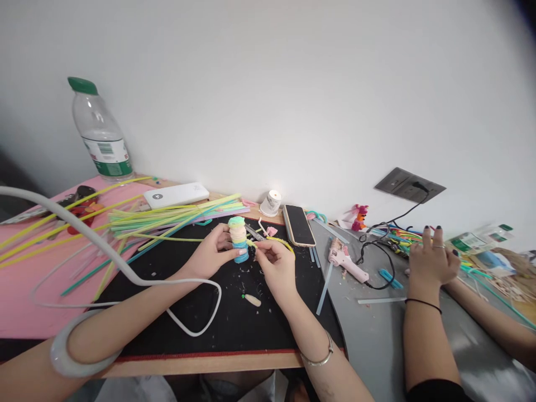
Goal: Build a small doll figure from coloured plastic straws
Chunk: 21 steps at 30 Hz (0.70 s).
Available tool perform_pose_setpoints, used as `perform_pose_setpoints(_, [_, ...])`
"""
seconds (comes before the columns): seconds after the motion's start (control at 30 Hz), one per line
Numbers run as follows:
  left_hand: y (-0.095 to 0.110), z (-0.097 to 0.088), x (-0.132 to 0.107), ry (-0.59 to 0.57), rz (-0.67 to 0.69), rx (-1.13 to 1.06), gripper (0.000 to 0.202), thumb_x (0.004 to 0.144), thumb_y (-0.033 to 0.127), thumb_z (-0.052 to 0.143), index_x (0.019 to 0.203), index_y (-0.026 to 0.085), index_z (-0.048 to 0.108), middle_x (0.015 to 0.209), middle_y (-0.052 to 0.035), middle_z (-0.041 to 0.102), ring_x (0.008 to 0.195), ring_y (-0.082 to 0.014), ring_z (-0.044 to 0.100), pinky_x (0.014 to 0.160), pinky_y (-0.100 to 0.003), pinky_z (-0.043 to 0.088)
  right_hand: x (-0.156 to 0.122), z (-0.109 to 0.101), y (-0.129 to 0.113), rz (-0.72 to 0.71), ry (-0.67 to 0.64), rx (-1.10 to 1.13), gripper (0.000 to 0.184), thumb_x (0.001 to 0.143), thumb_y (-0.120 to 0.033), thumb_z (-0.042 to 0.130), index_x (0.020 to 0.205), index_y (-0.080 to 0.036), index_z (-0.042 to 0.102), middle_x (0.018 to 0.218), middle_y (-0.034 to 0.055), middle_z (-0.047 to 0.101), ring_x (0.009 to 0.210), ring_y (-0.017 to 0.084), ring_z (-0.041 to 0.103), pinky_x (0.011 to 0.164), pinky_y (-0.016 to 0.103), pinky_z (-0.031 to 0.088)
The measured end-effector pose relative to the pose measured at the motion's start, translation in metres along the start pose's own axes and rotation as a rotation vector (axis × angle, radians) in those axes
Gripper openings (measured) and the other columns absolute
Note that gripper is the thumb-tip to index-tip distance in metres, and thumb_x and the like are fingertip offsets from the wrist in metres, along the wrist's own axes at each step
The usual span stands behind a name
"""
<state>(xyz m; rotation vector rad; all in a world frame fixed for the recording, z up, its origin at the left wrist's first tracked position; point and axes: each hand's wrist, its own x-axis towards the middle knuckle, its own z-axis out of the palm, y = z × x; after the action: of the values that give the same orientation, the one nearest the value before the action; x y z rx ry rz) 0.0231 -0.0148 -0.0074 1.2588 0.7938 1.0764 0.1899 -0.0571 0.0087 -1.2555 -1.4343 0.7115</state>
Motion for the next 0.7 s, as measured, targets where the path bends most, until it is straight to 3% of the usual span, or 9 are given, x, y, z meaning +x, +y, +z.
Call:
perform_pose_setpoints(0.27, [0.0022,0.0002,0.0002,0.006,0.006,0.022,0.039,0.065,0.024,0.077,0.092,0.02,0.05,0.088,-0.0025,0.068,0.08,-0.0184,0.066,0.078,-0.034,0.051,0.0007,0.001,0.004,0.016,-0.012,-0.002,0.011,0.08,-0.024,0.061,0.084,-0.018,0.069,0.081,0.0058,0.069,0.067,0.016,0.064,0.064,0.029,0.055])
perform_pose_setpoints(0.7, [0.0018,-0.001,0.0007,-0.008,-0.016,0.059,0.04,0.065,0.025,0.078,0.094,0.019,0.05,0.086,-0.0028,0.068,0.077,-0.0184,0.067,0.075,-0.033,0.051,0.0036,-0.0008,-0.0032,0.091,-0.036,0.099,0.009,0.075,-0.021,0.059,0.079,-0.017,0.066,0.066,0.0013,0.064,0.057,0.013,0.06,0.058,0.027,0.052])
